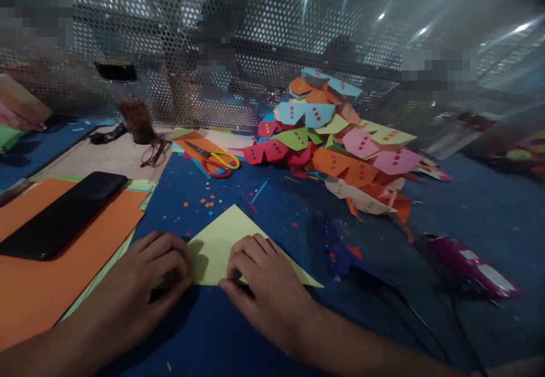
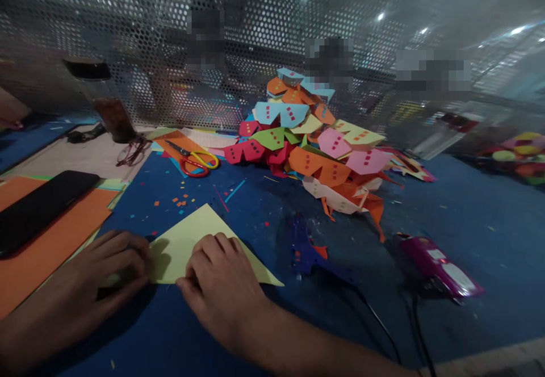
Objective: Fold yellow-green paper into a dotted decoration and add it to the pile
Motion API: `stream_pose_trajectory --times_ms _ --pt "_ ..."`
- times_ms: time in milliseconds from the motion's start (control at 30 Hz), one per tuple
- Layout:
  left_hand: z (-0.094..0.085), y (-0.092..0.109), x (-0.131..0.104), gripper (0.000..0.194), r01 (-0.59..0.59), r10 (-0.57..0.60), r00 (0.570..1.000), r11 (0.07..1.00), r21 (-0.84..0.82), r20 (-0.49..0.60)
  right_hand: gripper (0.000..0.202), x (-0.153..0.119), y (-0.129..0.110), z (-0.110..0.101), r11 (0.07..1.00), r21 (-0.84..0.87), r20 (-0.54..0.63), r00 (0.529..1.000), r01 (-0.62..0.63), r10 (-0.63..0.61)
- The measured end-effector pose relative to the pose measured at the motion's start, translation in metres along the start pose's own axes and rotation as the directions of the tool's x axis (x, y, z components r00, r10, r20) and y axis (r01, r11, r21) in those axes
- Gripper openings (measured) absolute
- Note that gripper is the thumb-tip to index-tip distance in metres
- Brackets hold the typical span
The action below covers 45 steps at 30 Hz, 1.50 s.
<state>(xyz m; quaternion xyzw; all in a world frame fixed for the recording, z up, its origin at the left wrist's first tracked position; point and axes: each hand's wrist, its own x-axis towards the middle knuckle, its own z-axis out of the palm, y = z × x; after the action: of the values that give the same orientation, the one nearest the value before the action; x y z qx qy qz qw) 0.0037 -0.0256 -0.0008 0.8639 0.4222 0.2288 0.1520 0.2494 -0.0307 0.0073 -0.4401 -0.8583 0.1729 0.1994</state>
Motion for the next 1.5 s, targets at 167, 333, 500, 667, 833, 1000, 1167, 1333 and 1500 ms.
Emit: stream_pose_trajectory --times_ms 167,333,500,667,833,1000,1167,1333,1500 --pt "0.0 -0.0017 -0.0023 0.016 0.008 -0.008 1.0 1.0 0.014 -0.002 0.013 -0.0014 0.0021 -0.0017 1.0 0.017 0.001 1.0 0.022 -0.022" --pt "0.0005 -0.0024 -0.003 0.021 -0.032 0.033 0.999 0.999 0.012 -0.012 0.014 -0.0026 0.0039 -0.0012 0.999 0.021 -0.024 0.999 0.047 -0.047" --pt "0.0012 -0.0046 -0.0052 0.022 -0.044 0.044 0.999 0.999 0.015 -0.019 0.013 -0.0028 0.0052 0.0002 0.999 0.004 -0.033 0.998 0.046 -0.046" --pt "0.0027 -0.0071 -0.0075 0.022 -0.001 0.001 1.0 1.0 0.019 -0.002 0.014 -0.0025 0.0041 0.0 0.999 -0.001 -0.027 0.999 0.043 -0.043" --pt "0.0029 -0.0084 -0.0075 0.02 0.018 -0.018 1.0 1.0 0.008 0.008 0.015 -0.0002 0.002 -0.0003 0.999 -0.021 -0.028 0.999 0.03 -0.03" --pt "0.0011 -0.0069 -0.0059 0.021 0.023 -0.024 1.0 1.0 0.015 0.004 0.015 -0.0002 0.0012 0.0003 1.0 -0.009 -0.045 0.999 0.017 -0.017" --pt "0.0011 -0.0057 -0.004 0.021 0.026 -0.025 1.0 0.999 0.023 -0.017 0.015 -0.0005 0.0009 0.0003 1.0 -0.002 -0.043 0.999 0.006 -0.006" --pt "0.0006 -0.0051 -0.0044 0.02 0.052 -0.052 0.999 0.998 0.037 -0.006 0.013 0.0002 0.0004 -0.0011 1.0 -0.013 -0.034 0.999 -0.006 0.006" --pt "-0.0012 -0.003 -0.0043 0.02 0.069 -0.069 0.998 0.997 0.028 0.001 0.012 0.0007 -0.0007 -0.0026 1.0 -0.019 -0.02 1.0 -0.015 0.015"
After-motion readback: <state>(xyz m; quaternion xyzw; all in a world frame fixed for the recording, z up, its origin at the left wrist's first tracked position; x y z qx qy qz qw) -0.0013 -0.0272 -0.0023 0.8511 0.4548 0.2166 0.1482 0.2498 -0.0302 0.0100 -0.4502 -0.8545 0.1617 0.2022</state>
